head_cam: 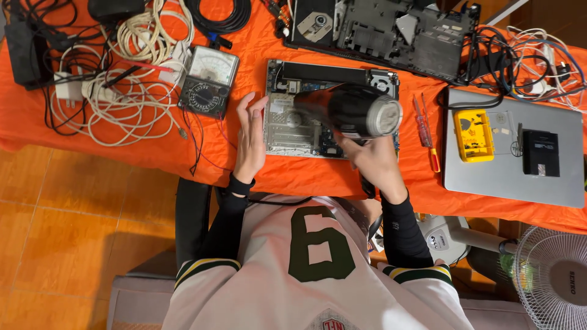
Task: Heating laptop components with a hair dryer and reassembling the casing and internal parts.
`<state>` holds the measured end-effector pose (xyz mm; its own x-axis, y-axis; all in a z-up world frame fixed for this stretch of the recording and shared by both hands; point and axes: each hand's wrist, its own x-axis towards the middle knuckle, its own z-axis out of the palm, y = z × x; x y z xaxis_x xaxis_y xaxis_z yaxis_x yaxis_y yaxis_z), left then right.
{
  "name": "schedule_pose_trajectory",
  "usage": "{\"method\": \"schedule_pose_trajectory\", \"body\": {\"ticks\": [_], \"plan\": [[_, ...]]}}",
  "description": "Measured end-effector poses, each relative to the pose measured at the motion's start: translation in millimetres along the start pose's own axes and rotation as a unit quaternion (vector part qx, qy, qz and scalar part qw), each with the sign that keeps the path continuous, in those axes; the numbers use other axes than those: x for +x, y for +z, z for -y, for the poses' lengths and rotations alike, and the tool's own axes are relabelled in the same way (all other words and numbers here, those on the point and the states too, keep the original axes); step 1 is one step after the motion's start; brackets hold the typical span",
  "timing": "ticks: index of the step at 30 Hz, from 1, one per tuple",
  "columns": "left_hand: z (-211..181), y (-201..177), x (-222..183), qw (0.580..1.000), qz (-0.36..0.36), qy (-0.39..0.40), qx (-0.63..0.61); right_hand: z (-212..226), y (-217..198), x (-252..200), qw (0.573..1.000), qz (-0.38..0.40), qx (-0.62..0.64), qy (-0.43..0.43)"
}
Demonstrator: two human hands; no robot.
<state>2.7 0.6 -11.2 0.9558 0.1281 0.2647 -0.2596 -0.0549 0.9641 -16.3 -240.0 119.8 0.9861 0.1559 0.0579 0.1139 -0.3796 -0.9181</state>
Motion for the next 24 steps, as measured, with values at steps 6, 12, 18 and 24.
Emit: {"method": "schedule_pose_trajectory", "body": {"ticks": [6, 12, 18, 24], "plan": [[-14.8, 0.1, 1.9, 0.999, 0.0, -0.036, -0.004, 8.3, 2.4, 5.5, 1.0, 0.027, -0.004, 0.009], [10.9, -1.2, -1.6, 1.0, -0.003, 0.002, 0.014, 14.5, 0.8, 15.9, 0.996, 0.054, 0.067, 0.026], [-11.0, -1.4, -0.7, 0.999, -0.016, -0.034, -0.018, 27.9, -0.5, 36.8, 0.987, 0.046, 0.148, 0.042], [17.5, 1.2, -8.8, 0.997, -0.077, 0.03, -0.007, 54.7, 13.2, 78.5, 0.97, 0.031, 0.238, 0.046]]}}
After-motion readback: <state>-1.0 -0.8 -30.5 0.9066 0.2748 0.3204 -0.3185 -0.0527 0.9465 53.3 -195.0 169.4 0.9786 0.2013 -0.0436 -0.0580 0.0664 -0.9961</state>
